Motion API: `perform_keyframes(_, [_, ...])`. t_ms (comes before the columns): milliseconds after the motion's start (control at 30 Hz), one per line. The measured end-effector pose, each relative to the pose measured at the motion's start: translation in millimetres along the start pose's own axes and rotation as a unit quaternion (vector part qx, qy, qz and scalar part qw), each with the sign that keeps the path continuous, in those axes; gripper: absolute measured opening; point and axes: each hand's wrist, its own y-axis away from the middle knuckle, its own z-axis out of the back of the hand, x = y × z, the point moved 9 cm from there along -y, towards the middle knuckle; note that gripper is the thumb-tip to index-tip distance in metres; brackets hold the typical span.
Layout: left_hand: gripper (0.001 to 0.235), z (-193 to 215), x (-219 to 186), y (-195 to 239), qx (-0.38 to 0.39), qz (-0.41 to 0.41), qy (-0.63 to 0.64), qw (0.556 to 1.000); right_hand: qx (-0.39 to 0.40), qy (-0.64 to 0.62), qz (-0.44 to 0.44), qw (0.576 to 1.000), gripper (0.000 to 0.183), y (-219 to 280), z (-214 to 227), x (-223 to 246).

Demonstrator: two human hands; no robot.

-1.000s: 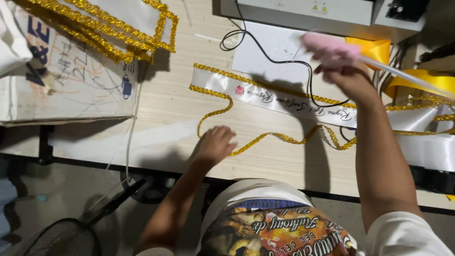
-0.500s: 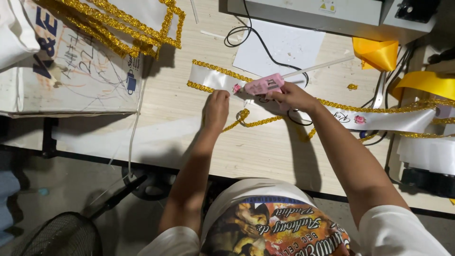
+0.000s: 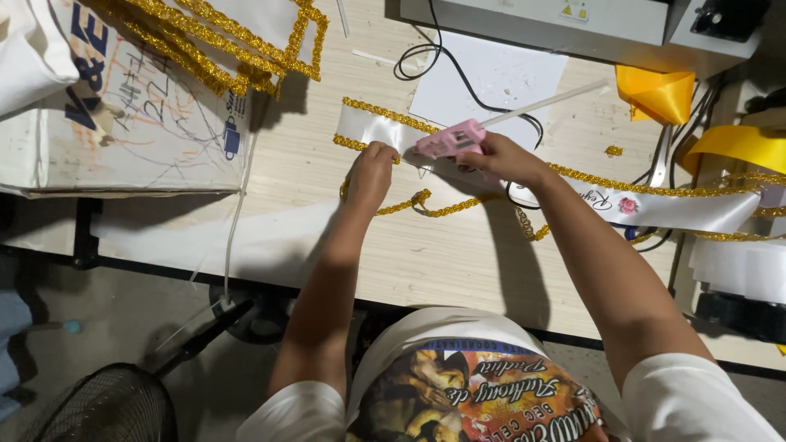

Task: Attaching a gold glittery trim to a white printed sash using a hot glue gun at a workbench.

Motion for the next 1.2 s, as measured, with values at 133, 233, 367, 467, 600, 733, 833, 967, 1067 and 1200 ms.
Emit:
perform_keyframes(133, [0.015, -4, 7, -1, -0.003, -0.009, 0.019, 1.000, 0.006, -0.013, 0.008, 1.000, 0.047, -9, -12, 14])
perform_keyframes(233, [0.013, 0, 5, 1, -0.002, -0.007, 0.018, 1.000, -0.006, 0.032, -0.015, 0.999, 0.046, -15, -15, 14])
perform_keyframes(367, [0.011, 5, -2, -1, 0.020, 0.017, 0.013, 1.000, -0.013, 0.107, -0.045, 0.993, 0.044, -20, -14, 9])
perform_keyframes(467, [0.011, 4, -1, 0, 0.014, 0.017, 0.007, 1.000, -0.011, 0.128, -0.052, 0.990, 0.044, -19, -16, 20])
perform_keyframes(600, [0.011, 3, 1, 1, 0.002, 0.008, 0.008, 1.000, -0.010, 0.145, -0.049, 0.988, 0.044, -20, -18, 29])
perform_keyframes(733, [0.012, 1, 3, 1, 0.010, 0.014, 0.015, 1.000, -0.007, 0.149, -0.031, 0.988, 0.043, -23, -20, 30])
perform_keyframes(833, [0.013, 3, 2, 1, 0.009, 0.014, 0.016, 1.000, -0.003, 0.158, -0.029, 0.987, 0.042, -25, -22, 31])
perform_keyframes(967, [0.012, 0, 3, 0, 0.018, 0.018, 0.018, 1.000, -0.004, 0.173, -0.040, 0.984, 0.042, -27, -24, 29])
perform_keyframes(1067, [0.012, 1, 1, 0, 0.016, 0.013, 0.011, 1.000, -0.003, 0.174, -0.043, 0.984, 0.042, -25, -25, 33])
perform_keyframes(1200, [0.011, -4, 6, 0, 0.008, 0.005, -0.001, 1.000, -0.006, 0.179, -0.050, 0.982, 0.042, -25, -26, 33])
